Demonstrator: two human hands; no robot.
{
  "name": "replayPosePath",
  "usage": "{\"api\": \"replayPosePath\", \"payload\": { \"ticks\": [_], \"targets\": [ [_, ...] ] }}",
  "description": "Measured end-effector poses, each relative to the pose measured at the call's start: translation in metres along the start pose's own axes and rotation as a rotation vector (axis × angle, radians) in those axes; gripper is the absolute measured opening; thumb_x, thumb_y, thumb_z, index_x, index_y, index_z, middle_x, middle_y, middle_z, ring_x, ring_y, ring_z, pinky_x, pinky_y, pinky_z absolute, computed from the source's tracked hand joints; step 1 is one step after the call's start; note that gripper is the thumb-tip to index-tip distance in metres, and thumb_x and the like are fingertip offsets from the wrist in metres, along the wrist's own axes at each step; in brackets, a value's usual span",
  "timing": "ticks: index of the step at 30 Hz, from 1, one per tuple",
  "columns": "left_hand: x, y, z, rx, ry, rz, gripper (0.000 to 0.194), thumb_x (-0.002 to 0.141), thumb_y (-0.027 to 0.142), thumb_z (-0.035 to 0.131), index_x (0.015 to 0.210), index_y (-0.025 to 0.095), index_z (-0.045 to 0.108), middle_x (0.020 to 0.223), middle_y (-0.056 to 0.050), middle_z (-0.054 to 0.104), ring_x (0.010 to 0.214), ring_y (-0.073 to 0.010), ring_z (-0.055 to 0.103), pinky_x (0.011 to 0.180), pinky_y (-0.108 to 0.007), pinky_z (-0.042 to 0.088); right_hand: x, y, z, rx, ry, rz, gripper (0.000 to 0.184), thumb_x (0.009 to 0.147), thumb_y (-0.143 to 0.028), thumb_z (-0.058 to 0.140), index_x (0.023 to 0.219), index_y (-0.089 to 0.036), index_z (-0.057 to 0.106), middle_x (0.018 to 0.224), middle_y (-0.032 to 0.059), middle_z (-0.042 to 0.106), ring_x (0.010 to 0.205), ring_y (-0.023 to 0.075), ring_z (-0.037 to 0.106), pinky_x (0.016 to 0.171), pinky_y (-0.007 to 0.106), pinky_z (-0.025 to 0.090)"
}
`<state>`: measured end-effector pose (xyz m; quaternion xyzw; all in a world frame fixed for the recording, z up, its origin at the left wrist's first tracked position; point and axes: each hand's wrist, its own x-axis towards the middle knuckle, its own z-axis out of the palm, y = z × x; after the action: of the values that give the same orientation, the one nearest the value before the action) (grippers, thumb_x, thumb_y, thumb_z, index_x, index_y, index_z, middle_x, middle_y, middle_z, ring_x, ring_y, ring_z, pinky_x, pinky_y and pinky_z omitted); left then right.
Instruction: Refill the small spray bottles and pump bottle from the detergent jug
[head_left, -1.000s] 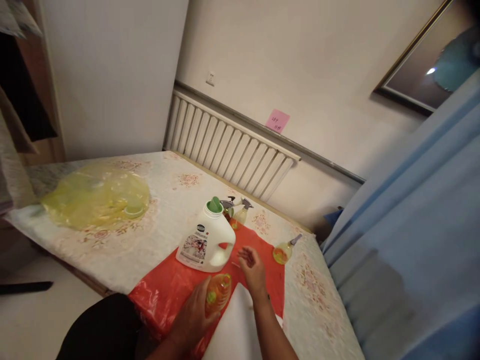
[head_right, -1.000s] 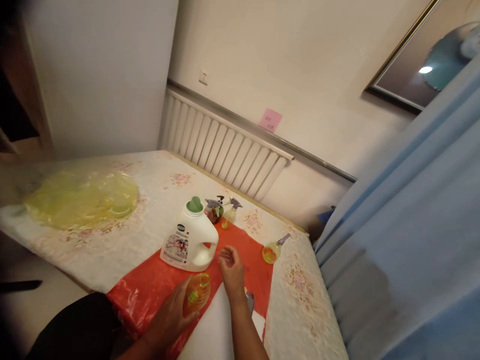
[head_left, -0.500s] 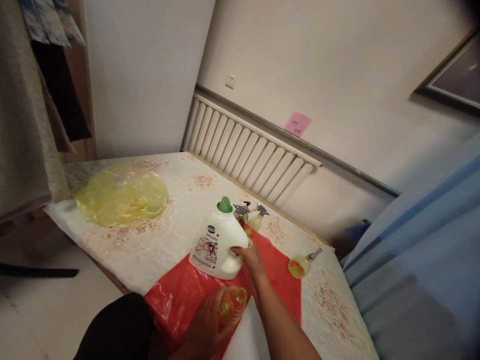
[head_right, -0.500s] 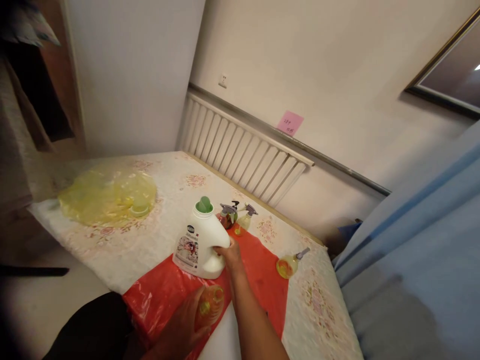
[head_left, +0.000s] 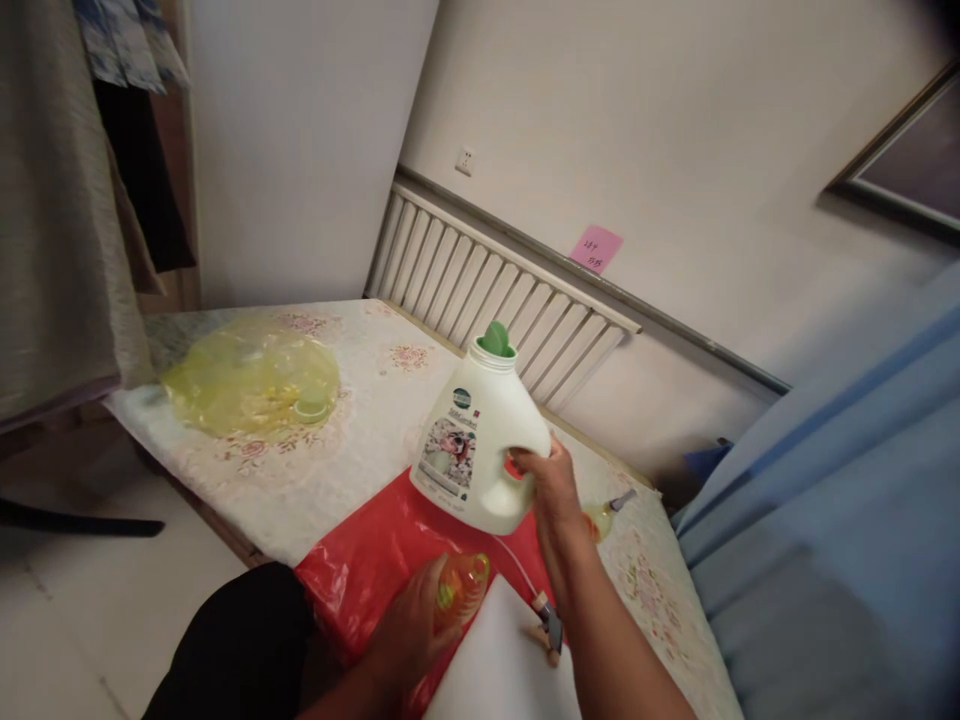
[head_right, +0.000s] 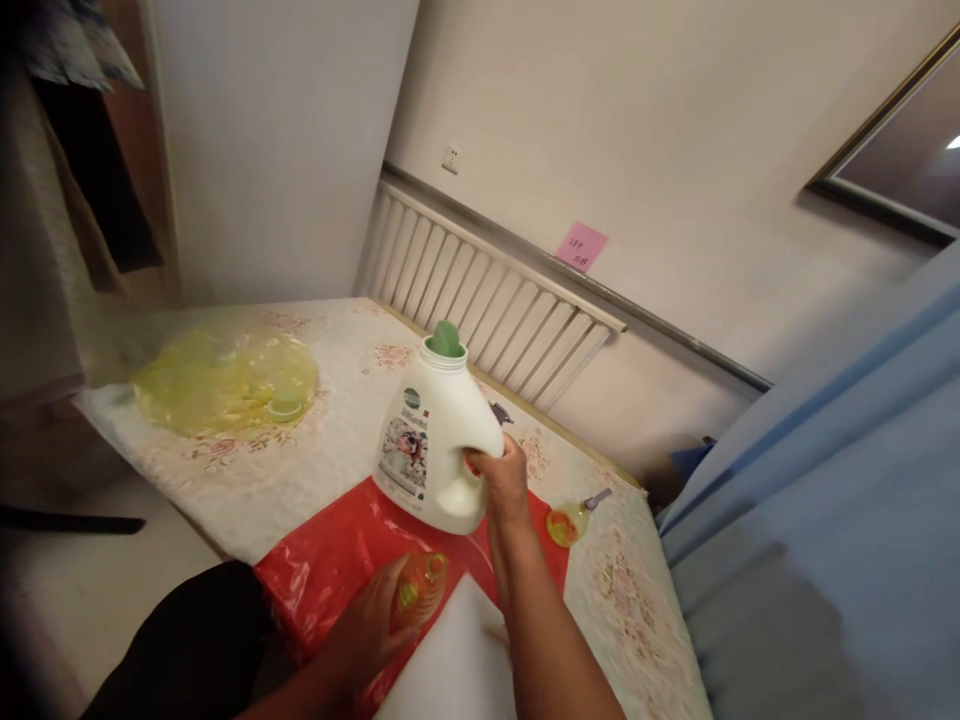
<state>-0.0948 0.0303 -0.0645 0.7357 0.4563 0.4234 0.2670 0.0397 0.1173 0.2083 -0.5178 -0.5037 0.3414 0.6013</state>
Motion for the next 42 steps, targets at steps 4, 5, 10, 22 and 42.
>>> {"api": "replayPosePath", "payload": {
  "ticks": [4, 5, 10, 22, 42],
  "targets": [
    [0.002, 0.002, -0.003, 0.009, 0.001, -0.005, 0.079, 0.077, 0.032, 0.068, 0.147, 0.022, 0.033, 0.145, -0.017, 0.054, 0.133, -0.0334, 0.052, 0.109, -0.050, 0.045, -0.022, -0.047, -0.033, -0.021, 0.066, 0.000, 0.018, 0.053, -0.020, 0.072, 0.067, -0.017, 0.061, 0.049, -0.0069, 0.055, 0.045, 0.0091, 0.043, 0.046, 0.022, 0.033],
    [0.003, 0.004, -0.004, 0.009, -0.005, -0.009, 0.078, 0.077, 0.034, 0.068, 0.146, 0.023, 0.034, 0.145, -0.016, 0.055, 0.133, -0.0331, 0.052, 0.110, -0.049, 0.045, -0.029, -0.055, -0.042, -0.041, 0.076, 0.010, 0.019, 0.053, -0.021, 0.073, 0.067, -0.017, 0.061, 0.048, -0.0068, 0.054, 0.044, 0.0093, 0.043, 0.045, 0.022, 0.033],
    [0.008, 0.013, -0.011, -0.008, -0.033, -0.028, 0.078, 0.076, 0.032, 0.068, 0.146, 0.023, 0.034, 0.145, -0.015, 0.054, 0.134, -0.0327, 0.051, 0.111, -0.050, 0.042, -0.070, -0.078, -0.093, -0.181, 0.093, 0.102, 0.022, 0.051, -0.027, 0.075, 0.064, -0.018, 0.060, 0.043, -0.0058, 0.051, 0.040, 0.0100, 0.040, 0.043, 0.024, 0.032],
    [0.011, 0.020, -0.015, 0.000, -0.049, -0.010, 0.074, 0.078, 0.029, 0.064, 0.144, 0.016, 0.032, 0.144, -0.018, 0.053, 0.132, -0.0307, 0.051, 0.110, -0.049, 0.043, -0.159, -0.069, -0.182, -0.637, -0.026, 0.284, 0.031, 0.058, -0.039, 0.077, 0.075, -0.017, 0.063, 0.047, -0.0053, 0.052, 0.040, 0.0094, 0.040, 0.043, 0.023, 0.029],
    [0.011, 0.015, -0.011, 0.015, -0.039, 0.004, 0.073, 0.078, 0.033, 0.064, 0.143, 0.016, 0.034, 0.143, -0.018, 0.054, 0.133, -0.0299, 0.051, 0.111, -0.046, 0.041, -0.182, -0.060, -0.172, -0.445, -0.453, 0.360, 0.051, 0.082, -0.058, 0.065, 0.119, -0.023, 0.065, 0.075, -0.0012, 0.062, 0.045, 0.0061, 0.038, 0.044, 0.020, 0.029]
  ]
}}
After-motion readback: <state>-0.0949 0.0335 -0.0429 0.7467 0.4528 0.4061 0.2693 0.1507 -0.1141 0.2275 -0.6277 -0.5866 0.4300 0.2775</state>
